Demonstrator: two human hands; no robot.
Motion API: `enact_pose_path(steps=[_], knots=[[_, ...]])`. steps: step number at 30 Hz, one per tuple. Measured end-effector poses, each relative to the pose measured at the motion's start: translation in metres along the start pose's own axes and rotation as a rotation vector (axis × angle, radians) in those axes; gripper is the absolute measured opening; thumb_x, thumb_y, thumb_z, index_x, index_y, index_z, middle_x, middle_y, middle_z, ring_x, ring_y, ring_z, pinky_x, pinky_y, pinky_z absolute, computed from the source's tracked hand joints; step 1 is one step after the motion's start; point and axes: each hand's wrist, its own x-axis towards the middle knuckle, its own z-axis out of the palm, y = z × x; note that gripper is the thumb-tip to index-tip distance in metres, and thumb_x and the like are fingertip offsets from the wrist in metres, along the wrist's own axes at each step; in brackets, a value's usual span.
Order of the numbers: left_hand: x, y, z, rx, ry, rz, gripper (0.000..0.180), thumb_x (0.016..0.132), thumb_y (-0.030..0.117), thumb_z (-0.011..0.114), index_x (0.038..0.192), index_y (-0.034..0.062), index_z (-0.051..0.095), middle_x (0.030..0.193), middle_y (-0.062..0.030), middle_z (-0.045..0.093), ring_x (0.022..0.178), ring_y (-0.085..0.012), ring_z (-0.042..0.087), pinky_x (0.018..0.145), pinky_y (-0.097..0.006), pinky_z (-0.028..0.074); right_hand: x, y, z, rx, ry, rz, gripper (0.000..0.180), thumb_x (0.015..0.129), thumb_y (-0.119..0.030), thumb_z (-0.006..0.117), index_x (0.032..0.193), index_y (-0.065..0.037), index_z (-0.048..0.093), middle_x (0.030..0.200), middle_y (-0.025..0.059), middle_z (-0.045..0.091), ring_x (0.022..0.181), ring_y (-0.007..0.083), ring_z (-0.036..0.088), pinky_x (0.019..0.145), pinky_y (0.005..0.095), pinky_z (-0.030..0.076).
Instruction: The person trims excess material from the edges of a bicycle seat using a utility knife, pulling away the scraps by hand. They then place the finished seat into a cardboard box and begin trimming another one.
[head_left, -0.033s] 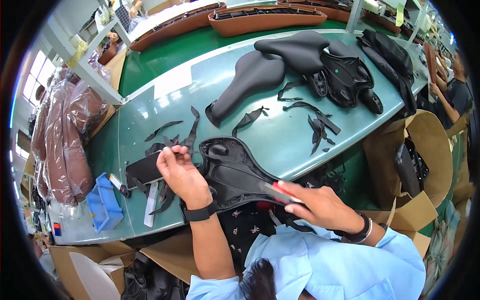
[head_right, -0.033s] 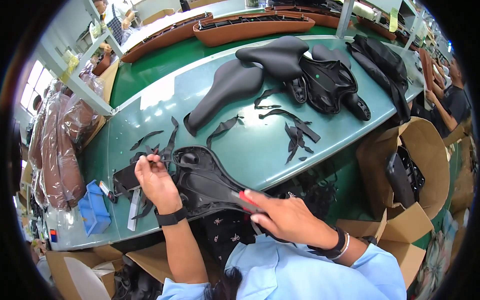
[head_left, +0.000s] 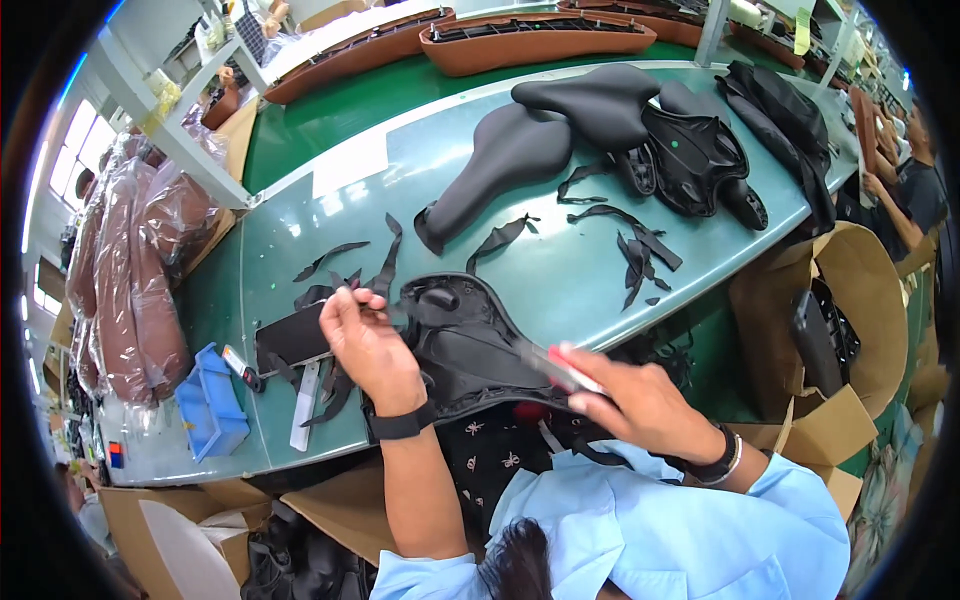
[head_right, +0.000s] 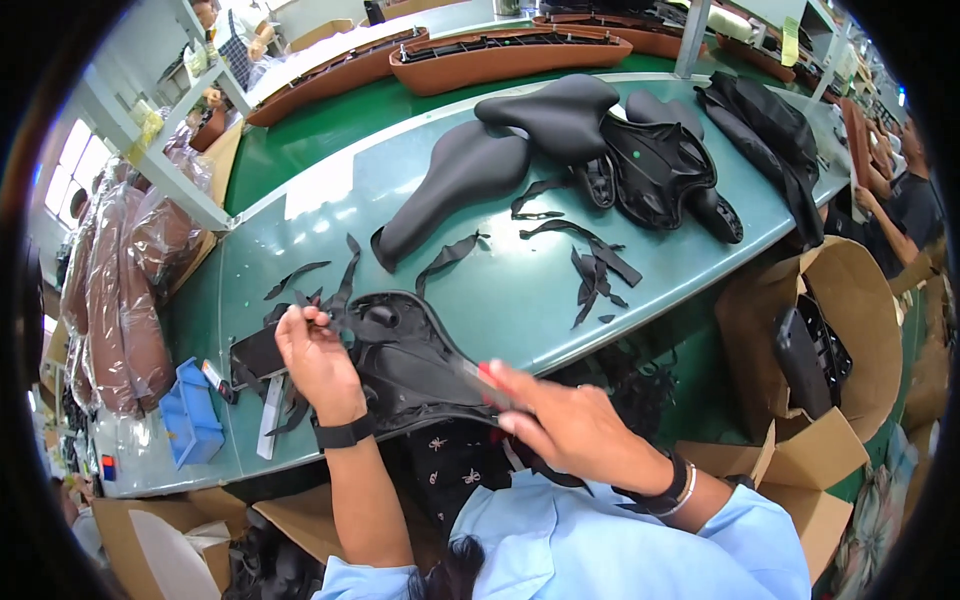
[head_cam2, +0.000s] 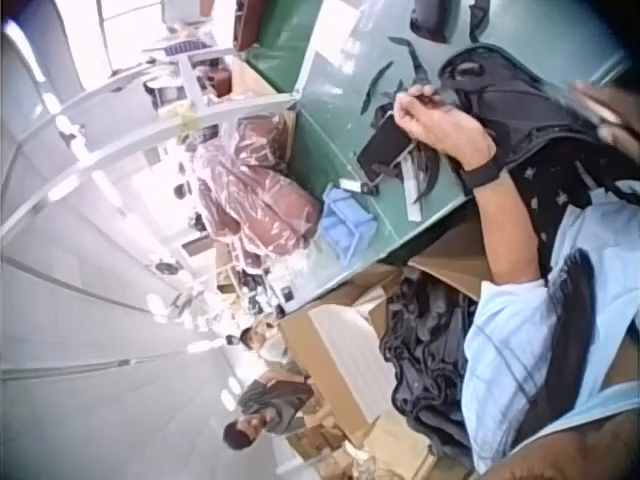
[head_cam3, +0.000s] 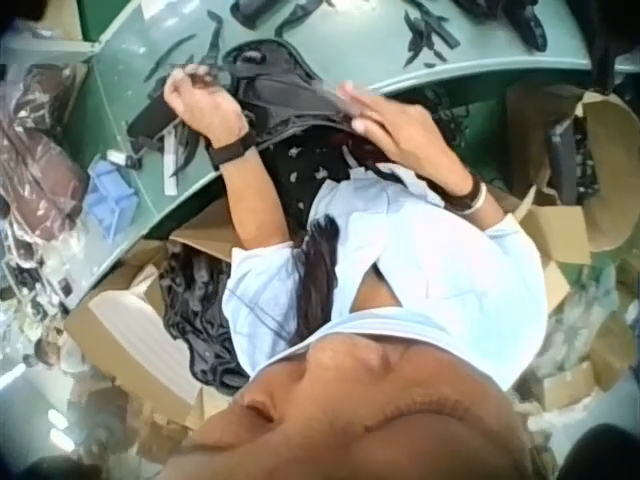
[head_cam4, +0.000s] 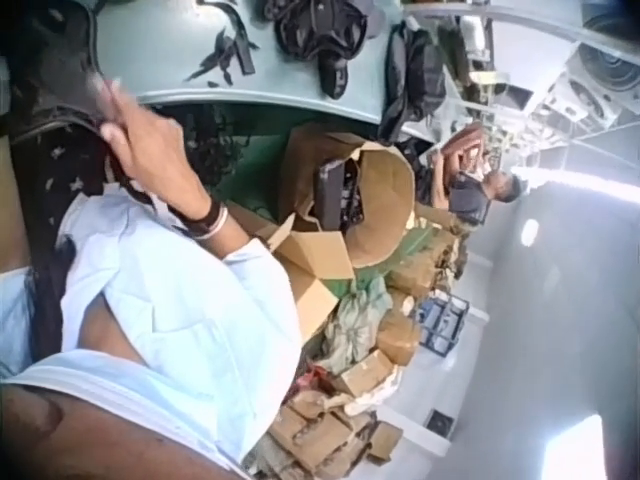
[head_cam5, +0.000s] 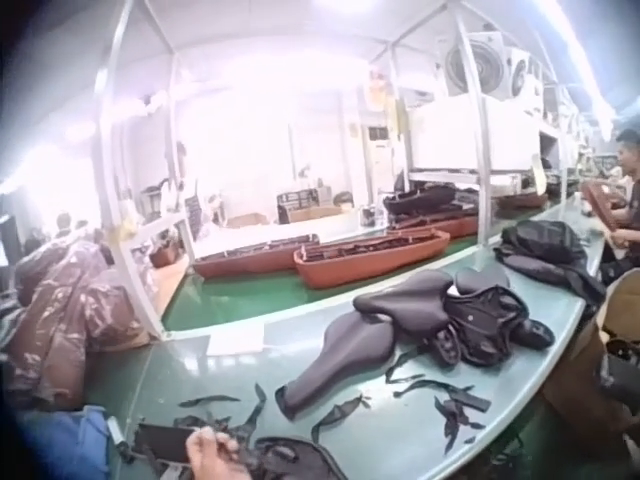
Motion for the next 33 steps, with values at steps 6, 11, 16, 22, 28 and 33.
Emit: enact_pose_path(steps=[6,11,16,22,28,33], knots=[[-0.003,0.002,0.015,-0.035,-0.177,0.008,0.013,0.1,0.019,0.057,0.099,0.0081,0.05,0.079,-0.0034,0.056,0.055,-0.0096,0.043,0.051,-0.022,0.036,0.045,-0.003,0.002,-0.413,-0.136,-0.001,0.051,0.093,-0.019,0.058,0.14,-0.01,0.043,0.076,0.0163,0.065,0.061,0.037,0.061,0.05,0.0452,0.044],[0.017,0.022,-0.001,0.011,0.249,0.423,0.016,0.099,0.019,0.057,0.098,0.0076,0.047,0.081,-0.0036,0.054,0.062,-0.01,0.043,0.059,-0.024,0.04,0.02,-0.005,-0.006,-0.424,-0.17,-0.027,0.053,0.09,-0.021,0.061,0.139,-0.012,0.044,0.069,0.0146,0.063,0.056,0.0368,0.06,0.049,0.0489,0.043],[-0.01,0.039,-0.022,1.201,0.022,0.825,0.05,0.09,0.028,0.07,0.13,0.007,0.049,0.113,-0.0092,0.06,0.097,-0.0209,0.056,0.083,-0.031,0.045,-0.005,0.04,-0.012,-0.08,0.088,0.041,0.068,0.086,-0.025,0.069,0.143,-0.005,0.037,0.11,0.0227,0.065,0.092,0.0351,0.067,0.074,0.0405,0.054],[-0.054,0.036,-0.028,1.12,-0.728,0.033,0.052,0.08,0.015,0.073,0.128,0.0015,0.056,0.118,-0.0094,0.06,0.108,-0.02,0.056,0.094,-0.034,0.045,-0.053,0.061,0.004,0.786,0.047,0.383,0.072,0.092,-0.028,0.066,0.149,-0.008,0.026,0.102,0.0075,0.056,0.094,0.0153,0.06,0.065,0.029,0.057],[-0.153,-0.01,0.062,0.516,-0.662,-0.284,0.043,0.086,0.006,0.063,0.127,0.0015,0.054,0.119,-0.0103,0.056,0.104,-0.0186,0.056,0.094,-0.032,0.047,-0.083,0.087,0.0,1.307,0.767,0.55,0.036,0.099,-0.028,0.056,0.124,-0.004,0.046,0.085,0.0064,0.058,0.057,0.0133,0.061,0.047,0.0258,0.05],[-0.282,-0.022,0.117,0.353,-1.519,-0.64,0.062,0.084,0.015,0.072,0.138,0.0003,0.045,0.139,-0.0144,0.046,0.123,-0.0254,0.054,0.093,-0.036,0.05,-0.085,0.102,0.059,0.99,1.231,0.05,0.025,0.099,-0.024,0.055,0.117,-0.008,0.054,0.12,0.0045,0.056,0.112,0.0086,0.05,0.088,0.0287,0.047]])
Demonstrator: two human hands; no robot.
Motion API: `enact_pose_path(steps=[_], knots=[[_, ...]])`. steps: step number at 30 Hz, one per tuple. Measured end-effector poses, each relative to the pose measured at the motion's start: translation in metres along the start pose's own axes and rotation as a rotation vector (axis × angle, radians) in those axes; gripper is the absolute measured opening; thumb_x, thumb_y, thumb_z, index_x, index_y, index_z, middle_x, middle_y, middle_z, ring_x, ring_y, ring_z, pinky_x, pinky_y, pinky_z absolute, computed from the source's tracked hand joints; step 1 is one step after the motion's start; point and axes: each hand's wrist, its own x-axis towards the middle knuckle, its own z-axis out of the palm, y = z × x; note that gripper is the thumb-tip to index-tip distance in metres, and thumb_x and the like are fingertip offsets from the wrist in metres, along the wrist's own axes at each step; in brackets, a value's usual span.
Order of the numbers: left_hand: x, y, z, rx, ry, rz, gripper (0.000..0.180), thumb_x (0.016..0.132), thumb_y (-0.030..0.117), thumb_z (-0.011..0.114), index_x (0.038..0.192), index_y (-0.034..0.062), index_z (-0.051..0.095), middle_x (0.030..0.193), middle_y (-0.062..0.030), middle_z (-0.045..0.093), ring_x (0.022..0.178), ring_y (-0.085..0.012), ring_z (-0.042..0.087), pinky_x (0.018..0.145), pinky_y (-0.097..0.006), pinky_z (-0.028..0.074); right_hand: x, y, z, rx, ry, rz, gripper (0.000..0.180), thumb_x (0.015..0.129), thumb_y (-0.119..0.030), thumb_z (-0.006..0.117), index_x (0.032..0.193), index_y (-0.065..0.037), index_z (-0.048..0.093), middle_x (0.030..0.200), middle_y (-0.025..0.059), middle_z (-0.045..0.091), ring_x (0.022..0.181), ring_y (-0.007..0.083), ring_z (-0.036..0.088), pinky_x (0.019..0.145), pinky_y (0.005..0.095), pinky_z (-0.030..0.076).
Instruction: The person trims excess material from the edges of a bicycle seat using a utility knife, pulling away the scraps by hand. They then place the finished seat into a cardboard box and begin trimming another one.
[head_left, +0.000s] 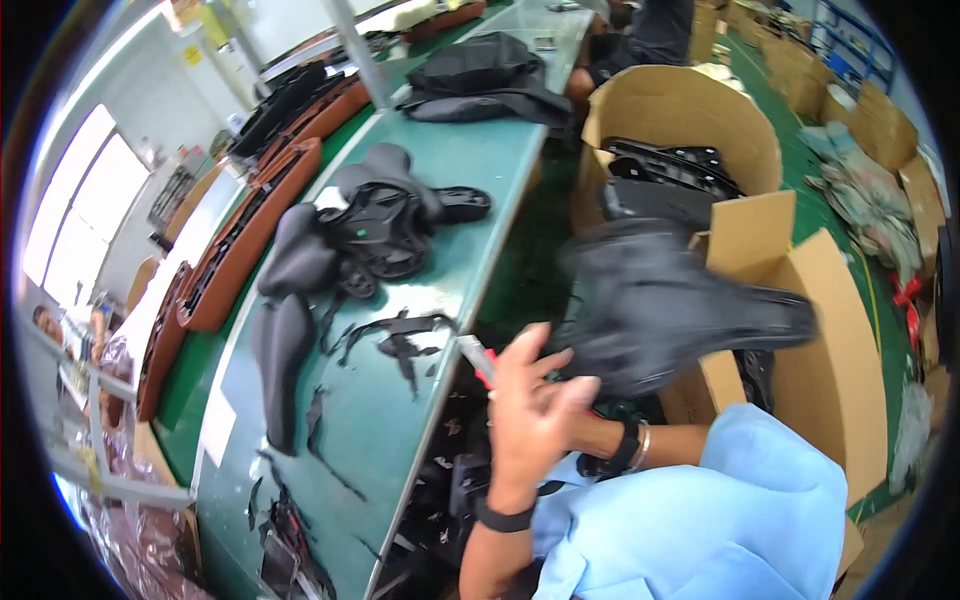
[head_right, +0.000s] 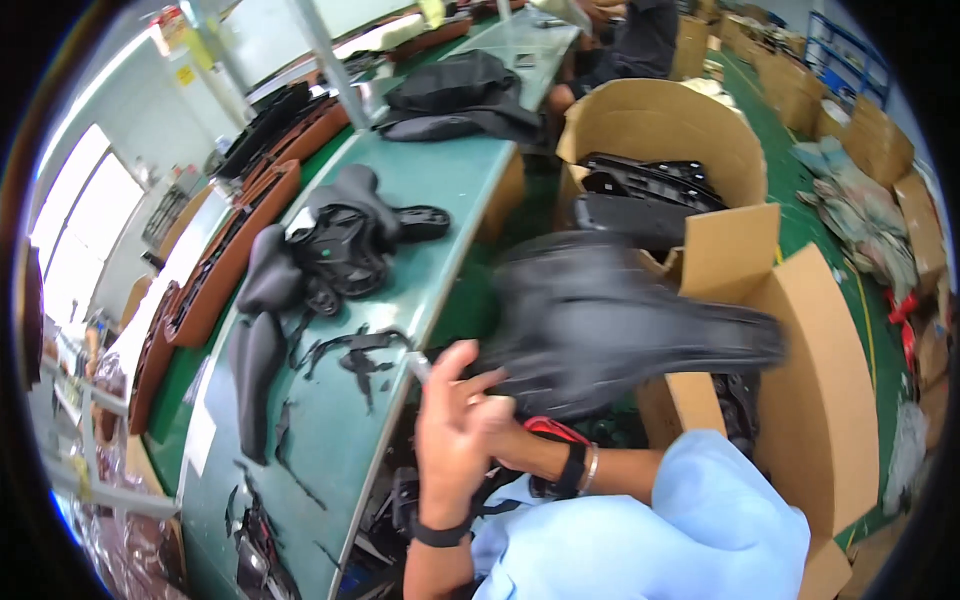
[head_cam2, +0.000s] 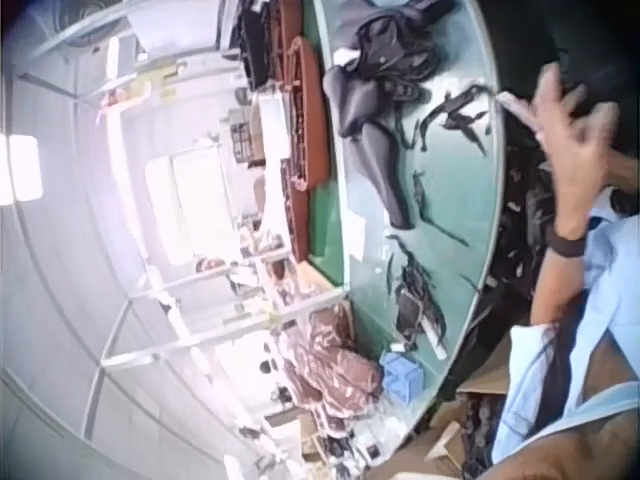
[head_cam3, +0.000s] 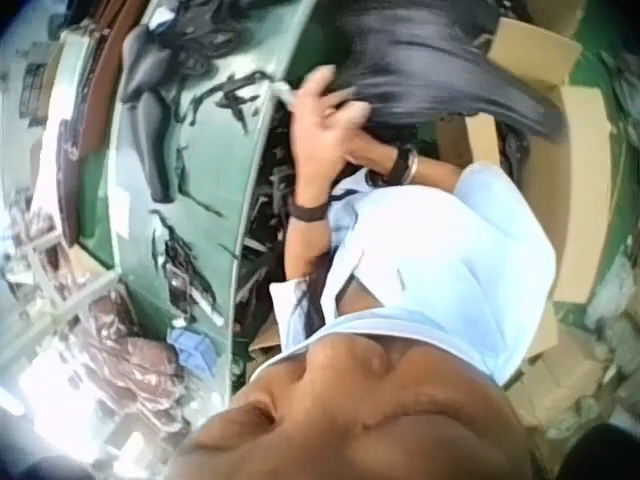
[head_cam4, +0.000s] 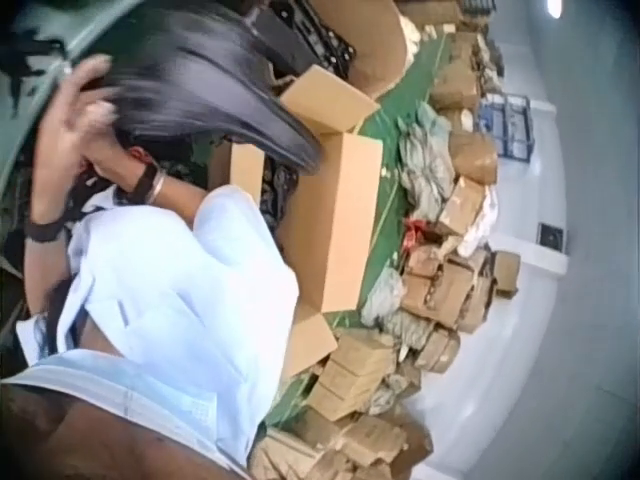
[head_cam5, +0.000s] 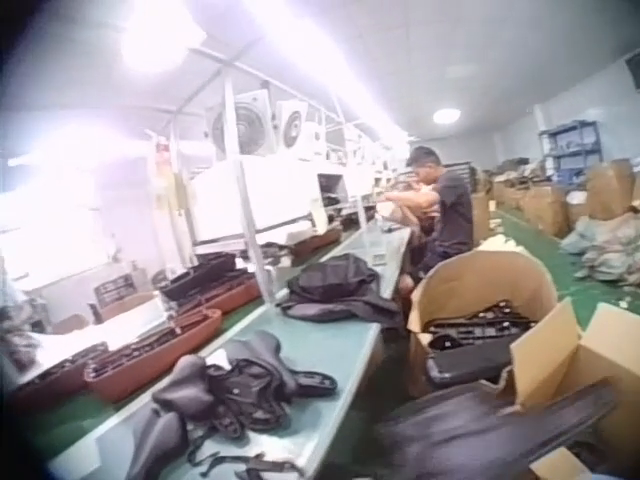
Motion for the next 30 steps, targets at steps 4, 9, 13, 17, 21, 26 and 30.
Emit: enact_pose_path(steps=[4,9,13,17,21,26,30], knots=[[0.009,-0.002,-0.061,0.476,0.351,0.254,0.046,0.086,0.016,0.071,0.126,0.0009,0.054,0.129,-0.0139,0.049,0.113,-0.0245,0.057,0.089,-0.035,0.051,0.017,-0.057,0.008,-0.222,-0.092,0.684,0.039,0.097,-0.021,0.058,0.128,-0.006,0.042,0.086,0.0017,0.054,0.056,0.0066,0.053,0.047,0.0231,0.05],[0.006,-0.014,-0.215,1.205,1.126,0.197,0.068,0.079,0.021,0.077,0.135,0.0036,0.043,0.142,-0.0267,0.033,0.134,-0.0429,0.032,0.109,-0.053,0.028,0.02,-0.048,0.001,-0.396,-0.202,0.64,0.043,0.097,-0.017,0.056,0.134,-0.006,0.038,0.086,0.0036,0.054,0.06,0.0097,0.057,0.05,0.0251,0.053],[-0.014,-0.024,-0.308,1.38,1.145,-0.235,0.083,0.072,0.033,0.081,0.141,0.0082,0.041,0.142,-0.0239,0.039,0.134,-0.038,0.035,0.105,-0.054,0.033,0.017,-0.039,0.026,-0.37,-0.344,0.644,0.041,0.095,-0.013,0.055,0.133,-0.004,0.039,0.083,0.0041,0.054,0.06,0.0103,0.057,0.052,0.0251,0.053],[-0.014,-0.021,-0.334,1.305,0.918,-0.291,0.079,0.074,0.036,0.079,0.138,0.0054,0.046,0.132,-0.0208,0.052,0.126,-0.0338,0.048,0.101,-0.048,0.039,0.021,-0.035,0.041,-0.359,-0.419,0.661,0.042,0.095,-0.013,0.055,0.132,-0.003,0.039,0.081,0.0046,0.053,0.061,0.0105,0.057,0.053,0.0253,0.053],[-0.021,0.006,-0.282,-0.123,0.916,-0.274,0.042,0.094,0.04,0.063,0.109,0.0007,0.06,0.1,-0.0111,0.066,0.086,-0.0174,0.065,0.07,-0.03,0.052,0.033,-0.031,0.04,-0.449,-0.439,0.652,0.043,0.095,-0.015,0.056,0.132,-0.003,0.039,0.085,0.0052,0.054,0.064,0.0107,0.059,0.054,0.0248,0.053],[-0.08,0.0,-0.173,-0.636,0.661,-0.097,0.043,0.096,0.026,0.057,0.121,-0.0089,0.053,0.119,-0.0225,0.062,0.108,-0.033,0.063,0.093,-0.044,0.053,0.046,-0.032,0.064,-0.459,-0.55,0.624,0.054,0.091,-0.016,0.064,0.137,-0.003,0.038,0.099,0.0068,0.057,0.078,0.0123,0.064,0.057,0.0253,0.055],[-0.098,-0.016,-0.13,-0.549,0.517,-0.457,0.041,0.099,0.029,0.055,0.116,-0.0087,0.057,0.103,-0.0182,0.068,0.092,-0.0248,0.069,0.078,-0.034,0.056,0.058,-0.033,0.084,-0.618,-0.704,0.491,0.063,0.087,-0.019,0.071,0.138,-0.004,0.039,0.094,0.0055,0.057,0.079,0.0099,0.061,0.058,0.0251,0.051]])
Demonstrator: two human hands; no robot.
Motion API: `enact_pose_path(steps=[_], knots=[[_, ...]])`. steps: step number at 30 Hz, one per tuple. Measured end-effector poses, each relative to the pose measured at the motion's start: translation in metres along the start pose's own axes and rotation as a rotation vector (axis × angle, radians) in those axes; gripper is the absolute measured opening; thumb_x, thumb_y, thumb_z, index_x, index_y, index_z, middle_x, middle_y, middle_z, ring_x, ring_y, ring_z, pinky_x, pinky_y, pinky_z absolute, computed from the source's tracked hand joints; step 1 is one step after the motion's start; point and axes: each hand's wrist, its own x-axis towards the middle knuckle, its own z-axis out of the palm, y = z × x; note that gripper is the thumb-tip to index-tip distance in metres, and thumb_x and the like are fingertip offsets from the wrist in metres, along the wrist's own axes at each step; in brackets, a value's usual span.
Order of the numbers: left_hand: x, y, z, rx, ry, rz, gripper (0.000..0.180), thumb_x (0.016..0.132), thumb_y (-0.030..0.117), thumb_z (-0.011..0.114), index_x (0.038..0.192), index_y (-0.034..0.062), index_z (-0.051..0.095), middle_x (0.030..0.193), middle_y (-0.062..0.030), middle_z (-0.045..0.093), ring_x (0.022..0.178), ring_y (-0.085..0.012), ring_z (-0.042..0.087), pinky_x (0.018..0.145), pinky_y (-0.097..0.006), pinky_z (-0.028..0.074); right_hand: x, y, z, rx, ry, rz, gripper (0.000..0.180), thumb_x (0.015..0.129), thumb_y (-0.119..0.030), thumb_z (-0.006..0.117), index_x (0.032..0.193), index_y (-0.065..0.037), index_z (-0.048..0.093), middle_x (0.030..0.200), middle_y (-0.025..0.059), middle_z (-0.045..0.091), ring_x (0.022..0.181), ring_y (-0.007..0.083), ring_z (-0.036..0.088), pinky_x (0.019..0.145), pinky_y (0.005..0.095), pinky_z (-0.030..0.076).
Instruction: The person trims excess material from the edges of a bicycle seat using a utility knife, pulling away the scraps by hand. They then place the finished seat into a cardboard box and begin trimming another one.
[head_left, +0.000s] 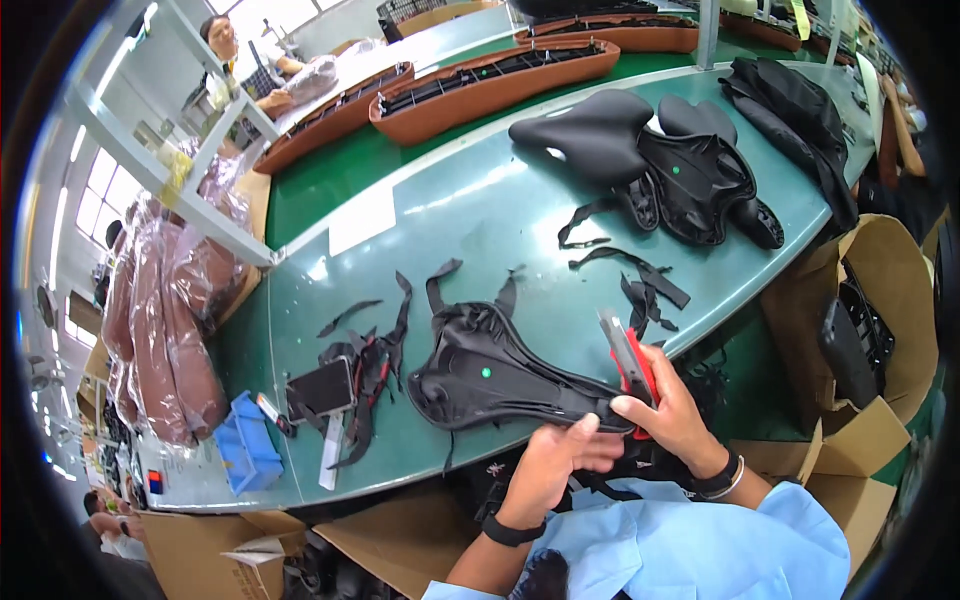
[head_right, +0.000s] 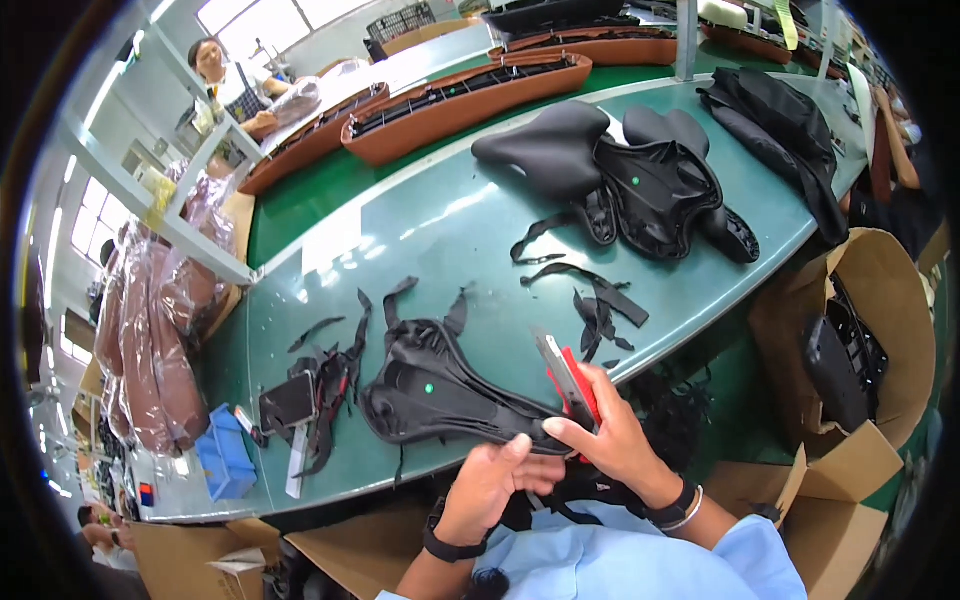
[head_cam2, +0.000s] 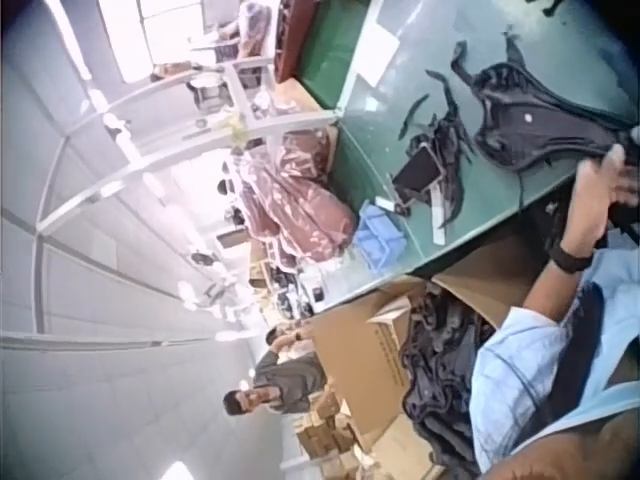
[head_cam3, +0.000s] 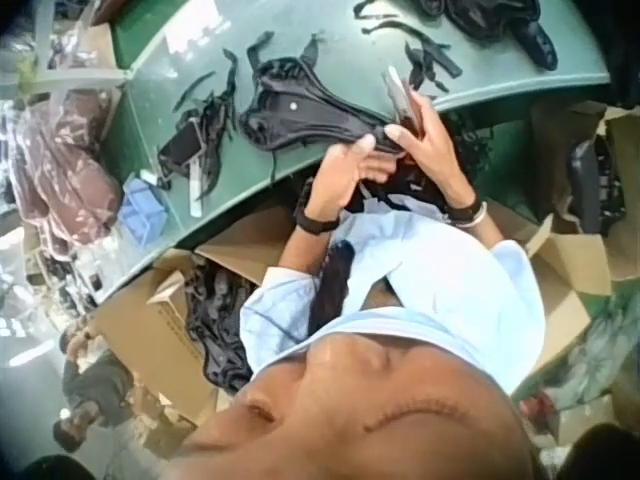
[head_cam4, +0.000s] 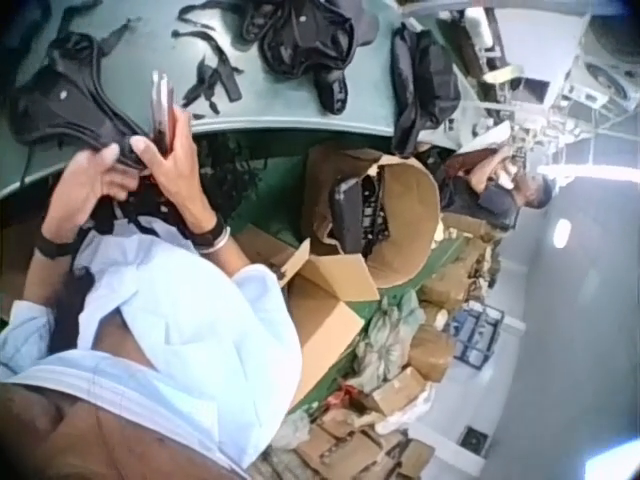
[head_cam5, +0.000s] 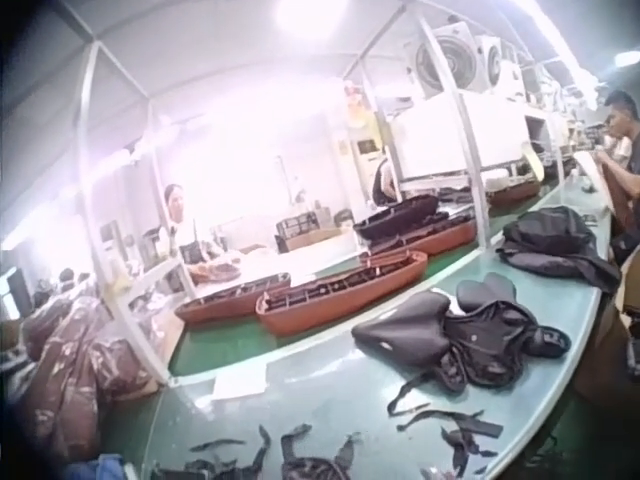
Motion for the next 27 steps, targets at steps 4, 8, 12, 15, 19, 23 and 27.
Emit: enact_pose_path(steps=[4,8,12,15,19,23,27], knots=[[-0.02,0.01,-0.002,0.413,0.011,-0.014,0.027,0.096,0.021,0.06,0.095,-0.0042,0.068,0.083,-0.0113,0.07,0.068,-0.0177,0.067,0.064,-0.026,0.052,-0.001,-0.003,-0.004,-0.182,-0.081,0.041,0.071,0.081,-0.021,0.078,0.139,-0.004,0.041,0.084,0.0032,0.056,0.071,0.0083,0.055,0.064,0.0261,0.047],[-0.016,0.036,-0.01,1.046,0.64,0.949,0.009,0.085,0.006,0.067,0.084,-0.0027,0.066,0.08,-0.0116,0.064,0.071,-0.0196,0.061,0.062,-0.028,0.046,-0.011,-0.015,-0.004,-0.204,-0.178,0.167,0.07,0.082,-0.02,0.076,0.14,-0.005,0.041,0.087,0.0045,0.058,0.069,0.0101,0.057,0.067,0.0268,0.049],[-0.002,0.04,-0.025,1.021,0.685,0.77,0.012,0.089,0.008,0.065,0.084,-0.0028,0.064,0.086,-0.0132,0.058,0.076,-0.0291,0.057,0.067,-0.038,0.045,0.002,-0.017,-0.002,-0.442,-0.151,-0.139,0.063,0.083,-0.016,0.074,0.137,-0.004,0.044,0.114,0.0135,0.065,0.085,0.0271,0.065,0.08,0.033,0.052],[0.005,0.039,-0.029,0.887,0.794,0.856,0.011,0.09,0.007,0.063,0.087,-0.0032,0.063,0.092,-0.0131,0.056,0.08,-0.0283,0.057,0.069,-0.037,0.045,0.027,-0.033,0.017,-0.54,-0.127,-0.298,0.059,0.082,-0.013,0.074,0.134,-0.004,0.048,0.123,0.0183,0.061,0.099,0.0363,0.063,0.085,0.0377,0.052],[0.009,0.037,-0.03,0.954,0.706,0.826,0.01,0.088,0.007,0.064,0.087,-0.0037,0.063,0.093,-0.013,0.055,0.083,-0.0274,0.055,0.071,-0.037,0.045,0.062,-0.036,0.048,-0.628,-0.296,-0.575,0.059,0.079,-0.003,0.069,0.134,-0.003,0.046,0.104,0.0177,0.062,0.087,0.0376,0.061,0.073,0.0436,0.05],[0.007,0.037,-0.034,1.017,0.693,0.83,0.01,0.084,0.006,0.067,0.084,-0.0035,0.064,0.091,-0.0125,0.056,0.086,-0.0284,0.055,0.074,-0.039,0.044,0.077,-0.027,0.059,-0.655,-0.391,-0.627,0.058,0.079,0.002,0.064,0.133,0.001,0.043,0.087,0.0175,0.057,0.078,0.0381,0.057,0.066,0.0469,0.046],[0.006,0.041,-0.034,1.099,0.619,0.83,0.011,0.081,0.007,0.068,0.087,-0.0018,0.065,0.093,-0.0124,0.059,0.088,-0.0308,0.055,0.078,-0.041,0.044,0.085,-0.025,0.062,-0.676,-0.431,-0.671,0.058,0.08,0.001,0.062,0.134,0.005,0.042,0.088,0.0179,0.057,0.081,0.0374,0.058,0.067,0.0455,0.047]])
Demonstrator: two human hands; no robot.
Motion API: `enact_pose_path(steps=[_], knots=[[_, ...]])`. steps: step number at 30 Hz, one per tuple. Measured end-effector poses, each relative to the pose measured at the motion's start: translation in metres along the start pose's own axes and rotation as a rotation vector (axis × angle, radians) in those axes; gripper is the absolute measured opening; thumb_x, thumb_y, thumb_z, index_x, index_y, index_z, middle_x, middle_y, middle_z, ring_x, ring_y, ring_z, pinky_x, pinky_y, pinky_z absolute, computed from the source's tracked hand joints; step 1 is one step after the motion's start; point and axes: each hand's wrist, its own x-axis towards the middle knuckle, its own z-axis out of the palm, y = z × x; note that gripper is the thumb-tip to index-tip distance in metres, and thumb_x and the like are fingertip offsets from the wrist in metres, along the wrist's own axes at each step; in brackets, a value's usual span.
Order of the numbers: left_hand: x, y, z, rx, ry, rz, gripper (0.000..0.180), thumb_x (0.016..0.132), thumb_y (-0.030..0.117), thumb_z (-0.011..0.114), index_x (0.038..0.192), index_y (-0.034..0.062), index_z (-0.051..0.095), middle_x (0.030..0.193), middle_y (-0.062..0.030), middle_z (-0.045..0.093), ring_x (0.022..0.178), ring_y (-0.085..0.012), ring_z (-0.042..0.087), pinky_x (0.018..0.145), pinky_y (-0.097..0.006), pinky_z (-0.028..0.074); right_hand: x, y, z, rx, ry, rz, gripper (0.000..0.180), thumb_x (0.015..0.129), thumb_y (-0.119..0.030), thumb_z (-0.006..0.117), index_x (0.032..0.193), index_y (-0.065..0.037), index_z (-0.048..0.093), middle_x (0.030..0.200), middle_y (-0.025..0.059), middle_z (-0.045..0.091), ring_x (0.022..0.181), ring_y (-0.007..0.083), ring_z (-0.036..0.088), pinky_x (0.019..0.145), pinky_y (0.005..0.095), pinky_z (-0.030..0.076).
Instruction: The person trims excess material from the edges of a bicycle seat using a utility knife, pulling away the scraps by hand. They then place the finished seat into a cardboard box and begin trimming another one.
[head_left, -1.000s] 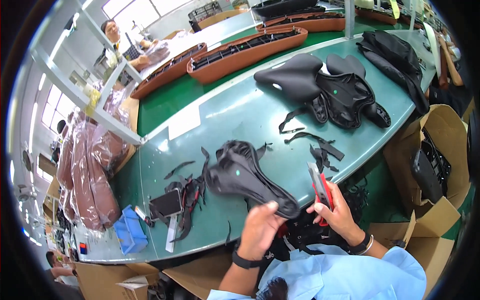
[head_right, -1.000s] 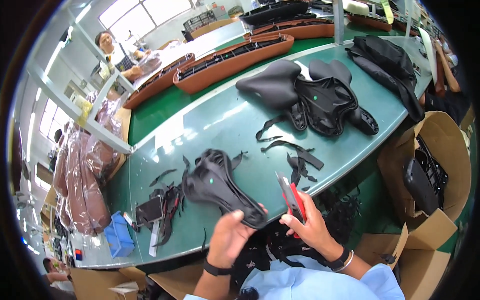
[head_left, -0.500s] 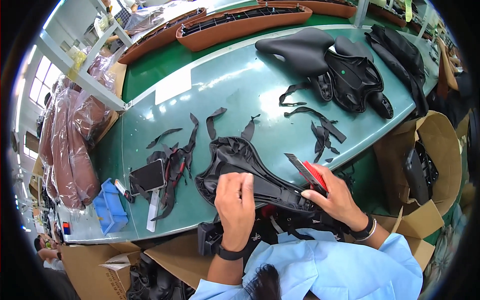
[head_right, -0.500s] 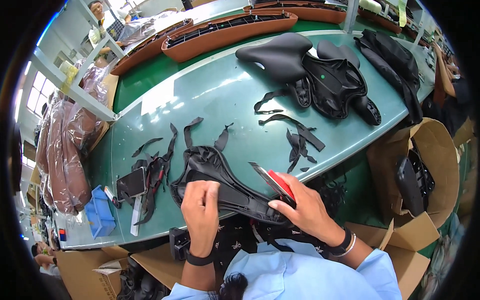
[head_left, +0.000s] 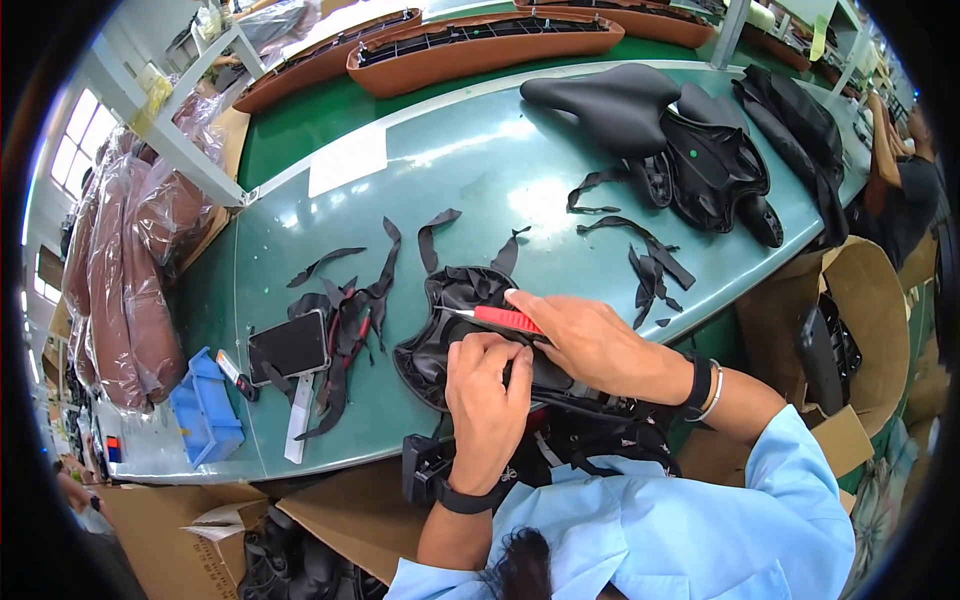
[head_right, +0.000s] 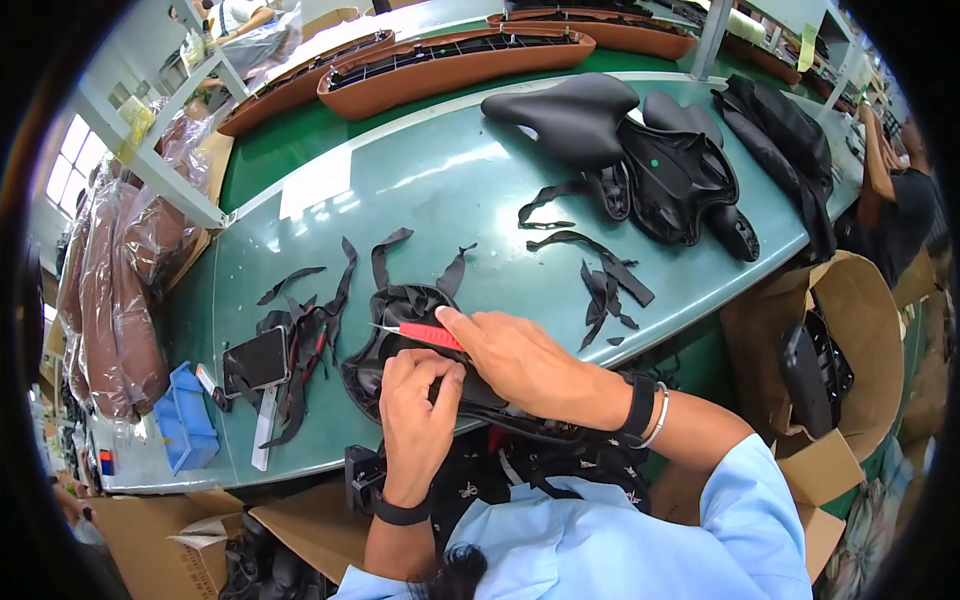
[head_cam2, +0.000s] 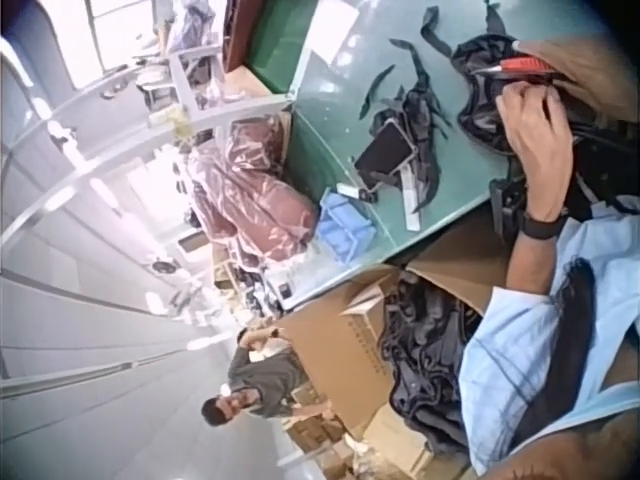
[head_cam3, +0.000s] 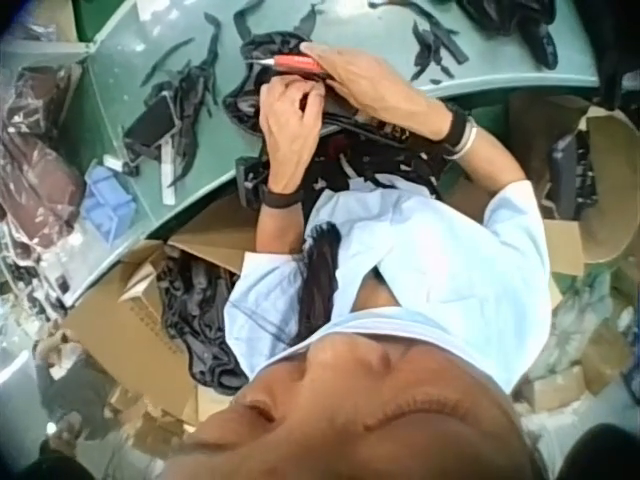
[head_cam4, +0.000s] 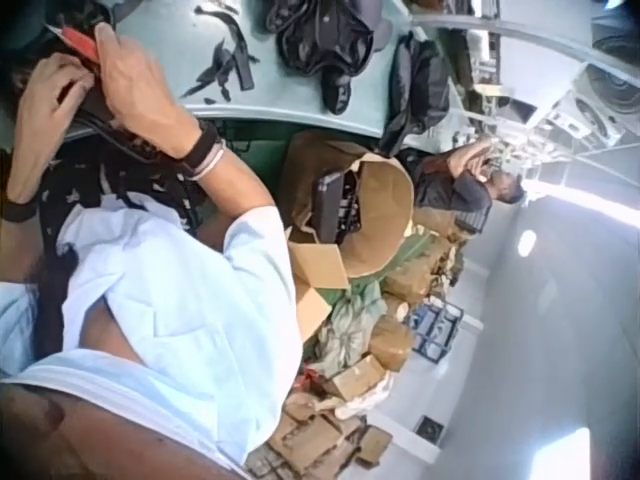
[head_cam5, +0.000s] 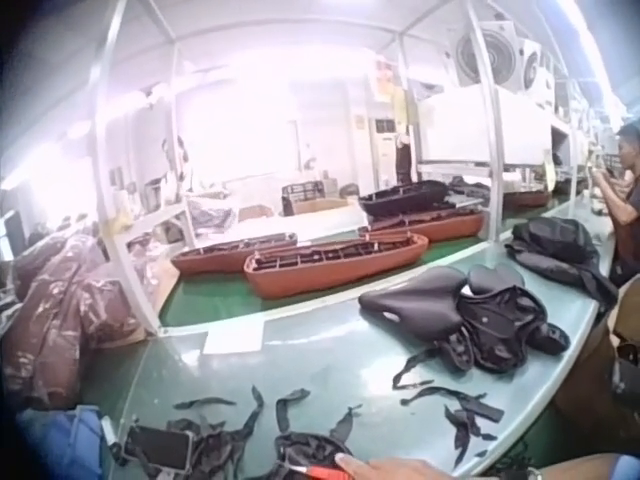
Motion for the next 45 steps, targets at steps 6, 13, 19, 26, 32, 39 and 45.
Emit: enact_pose_path(steps=[6,13,19,26,32,39,45], knots=[[0.003,-0.004,-0.001,-0.028,-0.006,0.026,0.016,0.079,0.005,0.069,0.093,0.0001,0.067,0.096,-0.0143,0.062,0.092,-0.0329,0.056,0.082,-0.042,0.045,0.006,-0.015,0.008,-0.297,-0.046,-0.071,0.057,0.081,-0.005,0.058,0.134,0.009,0.042,0.09,0.017,0.057,0.081,0.0344,0.058,0.068,0.0426,0.049],[0.003,0.001,-0.003,-0.024,0.028,-0.056,0.013,0.082,0.007,0.067,0.093,0.0002,0.069,0.094,-0.0138,0.064,0.087,-0.0302,0.061,0.079,-0.038,0.047,0.017,-0.002,0.006,-0.211,0.049,-0.006,0.038,0.076,-0.005,0.065,0.11,0.005,0.053,0.08,0.0138,0.059,0.073,0.0298,0.061,0.062,0.0394,0.049],[0.016,0.011,0.013,0.089,0.01,-0.184,0.014,0.085,0.017,0.07,0.092,0.0052,0.07,0.09,-0.0085,0.061,0.088,-0.03,0.06,0.075,-0.042,0.047,0.014,0.029,-0.009,0.801,-0.057,0.647,0.032,0.08,-0.013,0.071,0.103,0.001,0.054,0.078,0.0044,0.059,0.059,0.0087,0.055,0.053,0.0257,0.045],[0.016,-0.003,0.025,0.174,0.14,-0.048,0.016,0.078,0.016,0.076,0.085,0.0056,0.067,0.085,-0.0064,0.059,0.081,-0.0265,0.057,0.071,-0.04,0.044,-0.015,0.001,-0.043,0.474,-0.036,0.663,0.045,0.089,-0.018,0.067,0.13,-0.005,0.053,0.087,0.011,0.063,0.062,0.0188,0.061,0.058,0.0305,0.049],[0.017,-0.006,0.024,-0.026,0.146,-0.103,0.011,0.075,0.003,0.071,0.077,0.0031,0.059,0.077,-0.0071,0.055,0.076,-0.0262,0.054,0.07,-0.039,0.042,-0.035,0.004,-0.044,0.076,-0.098,0.293,0.049,0.092,-0.012,0.063,0.139,-0.011,0.051,0.111,0.0142,0.068,0.082,0.0318,0.068,0.068,0.0368,0.054],[0.01,-0.008,0.024,-0.087,0.173,-0.051,0.013,0.074,-0.001,0.069,0.076,0.0028,0.057,0.076,-0.007,0.054,0.074,-0.0253,0.053,0.069,-0.037,0.042,-0.028,-0.007,-0.052,0.131,-0.229,0.306,0.055,0.091,-0.014,0.063,0.143,-0.017,0.048,0.089,0.0161,0.068,0.067,0.0342,0.063,0.059,0.0391,0.049],[0.01,-0.01,0.018,-0.322,0.198,-0.029,0.012,0.077,-0.002,0.069,0.078,0.0012,0.058,0.079,-0.0084,0.057,0.074,-0.0223,0.056,0.067,-0.033,0.045,-0.053,-0.029,-0.06,-0.025,-0.341,0.377,0.059,0.091,-0.017,0.062,0.146,-0.019,0.041,0.075,0.0147,0.065,0.062,0.0358,0.062,0.055,0.0431,0.047]])
